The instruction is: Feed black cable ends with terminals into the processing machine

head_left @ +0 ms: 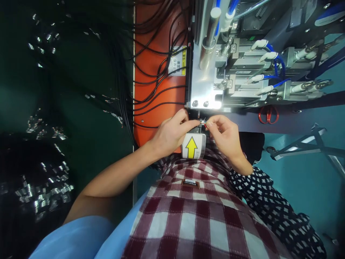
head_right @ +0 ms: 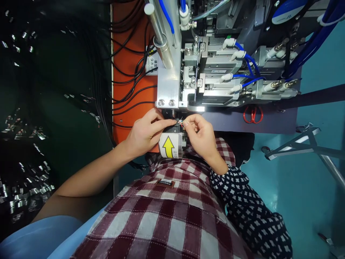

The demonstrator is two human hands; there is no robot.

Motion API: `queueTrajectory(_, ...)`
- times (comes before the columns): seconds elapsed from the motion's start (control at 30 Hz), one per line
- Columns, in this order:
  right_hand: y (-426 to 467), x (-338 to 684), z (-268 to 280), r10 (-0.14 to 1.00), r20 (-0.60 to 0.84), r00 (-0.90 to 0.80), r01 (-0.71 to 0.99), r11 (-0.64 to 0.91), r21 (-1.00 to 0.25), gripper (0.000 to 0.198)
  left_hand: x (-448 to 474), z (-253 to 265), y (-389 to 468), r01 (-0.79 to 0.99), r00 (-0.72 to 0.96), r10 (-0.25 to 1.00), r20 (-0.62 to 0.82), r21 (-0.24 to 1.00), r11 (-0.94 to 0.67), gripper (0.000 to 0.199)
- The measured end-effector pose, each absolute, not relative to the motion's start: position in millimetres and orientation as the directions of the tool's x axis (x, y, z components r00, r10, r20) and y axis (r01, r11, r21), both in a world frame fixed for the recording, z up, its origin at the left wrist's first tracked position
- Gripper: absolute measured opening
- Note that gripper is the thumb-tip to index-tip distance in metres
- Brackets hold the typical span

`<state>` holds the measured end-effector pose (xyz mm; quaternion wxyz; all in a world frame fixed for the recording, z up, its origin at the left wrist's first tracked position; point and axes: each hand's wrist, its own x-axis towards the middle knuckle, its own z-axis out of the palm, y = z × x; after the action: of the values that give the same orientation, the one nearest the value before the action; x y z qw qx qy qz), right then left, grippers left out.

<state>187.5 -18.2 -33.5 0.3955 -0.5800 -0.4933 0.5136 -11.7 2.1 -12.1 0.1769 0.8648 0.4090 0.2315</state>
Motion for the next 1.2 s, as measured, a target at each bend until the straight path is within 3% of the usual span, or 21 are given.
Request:
queueTrajectory(0.63, -20.6, 187.5, -33.6, 0.961, -0.276, -0.006, 0.158, -0.272, -0.949, 0.016, -11.2, -14.6, 1.0, 0.643, 0.572, 0.785, 0.240, 0.462, -0.610, 0.026)
queueTrajectory(0.9, -19.7, 184.0, -32.0, 0.985, -0.148, 0.084, 0.244, -0.164, -0.956, 0.016, -11.8, -16.0, 1.3, 0.646, 0.572, 0.788, 0.226, 0.468, -0.603, 0.026)
queueTrajectory(1.2, -16.6, 184.2, -34.2, 0.935, -0.345, 0.077, 0.104, -0.352, -0.930, 0.021, -10.6, -14.4, 0.3, 0.661, 0.579, 0.786, 0.218, 0.438, -0.609, 0.028)
